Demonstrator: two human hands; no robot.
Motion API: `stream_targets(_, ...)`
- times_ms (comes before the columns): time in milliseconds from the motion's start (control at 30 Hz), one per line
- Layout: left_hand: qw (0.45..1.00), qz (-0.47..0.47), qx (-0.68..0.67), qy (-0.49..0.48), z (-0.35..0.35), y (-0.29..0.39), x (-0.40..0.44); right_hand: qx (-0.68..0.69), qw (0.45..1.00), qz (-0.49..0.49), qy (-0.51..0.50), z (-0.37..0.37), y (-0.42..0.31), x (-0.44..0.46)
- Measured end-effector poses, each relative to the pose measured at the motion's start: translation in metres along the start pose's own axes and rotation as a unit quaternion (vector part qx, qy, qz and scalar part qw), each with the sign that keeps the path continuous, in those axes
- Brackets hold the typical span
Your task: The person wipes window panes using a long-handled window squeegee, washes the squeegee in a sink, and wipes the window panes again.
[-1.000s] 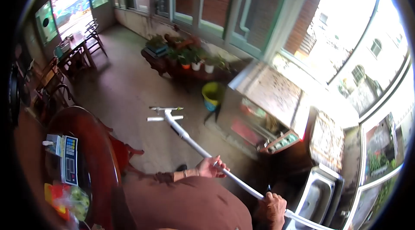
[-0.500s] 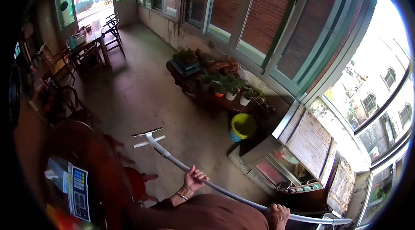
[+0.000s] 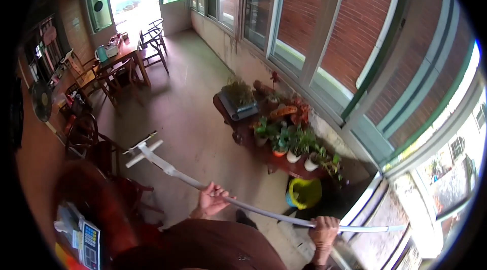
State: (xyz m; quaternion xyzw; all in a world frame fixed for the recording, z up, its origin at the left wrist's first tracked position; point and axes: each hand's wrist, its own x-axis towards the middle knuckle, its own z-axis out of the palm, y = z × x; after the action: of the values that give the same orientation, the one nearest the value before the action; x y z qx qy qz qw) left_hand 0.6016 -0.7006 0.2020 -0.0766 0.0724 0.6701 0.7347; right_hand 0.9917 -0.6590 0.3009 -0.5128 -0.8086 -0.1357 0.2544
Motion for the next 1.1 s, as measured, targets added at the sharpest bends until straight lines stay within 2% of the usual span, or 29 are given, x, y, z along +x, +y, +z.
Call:
stream_targets(100, 0.991, 0.01, 0.122, 0.061, 0.034, 0.054, 0.041, 0.019, 0.999, -0.036, -0.019, 0.057, 0.003, 0.077)
stream_targets(200, 0.986, 0.018, 0.097, 0.137, 0.035, 0.097, 0.078, 0.044, 0.996, -0.07, -0.039, 0.103, -0.006, 0.141)
stream_targets(333, 0.987, 0.013, 0.067, 0.146, 0.016, 0.155, 0.114, 0.05, 0.988, -0.134, -0.06, 0.154, -0.03, 0.219)
stream_targets(467, 0.986, 0.022, 0.061, 0.152, 0.001, 0.23, 0.145, 0.028, 0.982, -0.177, -0.063, 0.186, -0.09, 0.294)
stream_targets(533, 0.989, 0.0, 0.002, 0.149, -0.008, 0.276, 0.163, 0.001, 0.985, -0.163, -0.063, 0.184, -0.135, 0.329)
stream_targets(567, 0.989, 0.015, 0.022, 0.147, 0.003, 0.296, 0.172, -0.002, 0.987, -0.153, -0.053, 0.183, -0.157, 0.342)
stream_targets(600, 0.995, 0.002, 0.01, 0.1, 0.015, 0.321, 0.181, -0.005, 0.989, -0.143, -0.034, 0.184, -0.181, 0.358)
stream_targets(667, 0.995, -0.022, 0.042, 0.083, 0.027, 0.372, 0.203, -0.041, 0.992, -0.12, -0.011, 0.181, -0.228, 0.376)
stream_targets(733, 0.997, -0.047, 0.021, 0.054, 0.039, 0.418, 0.224, -0.064, 0.996, -0.059, -0.015, 0.19, -0.26, 0.382)
stream_targets(767, 0.997, -0.064, 0.009, 0.038, 0.043, 0.44, 0.236, -0.092, 0.994, -0.061, -0.014, 0.2, -0.272, 0.384)
stream_targets(867, 0.994, -0.082, 0.021, -0.062, 0.044, 0.506, 0.284, -0.093, 0.995, 0.006, -0.043, 0.242, -0.309, 0.4)
stream_targets(1033, 0.997, -0.021, 0.036, -0.065, 0.085, 0.608, 0.358, -0.058, 0.993, 0.069, -0.079, 0.342, -0.354, 0.459)
stream_targets(1100, 0.995, -0.007, 0.06, -0.08, 0.093, 0.657, 0.401, -0.016, 0.997, 0.058, -0.058, 0.393, -0.367, 0.499)
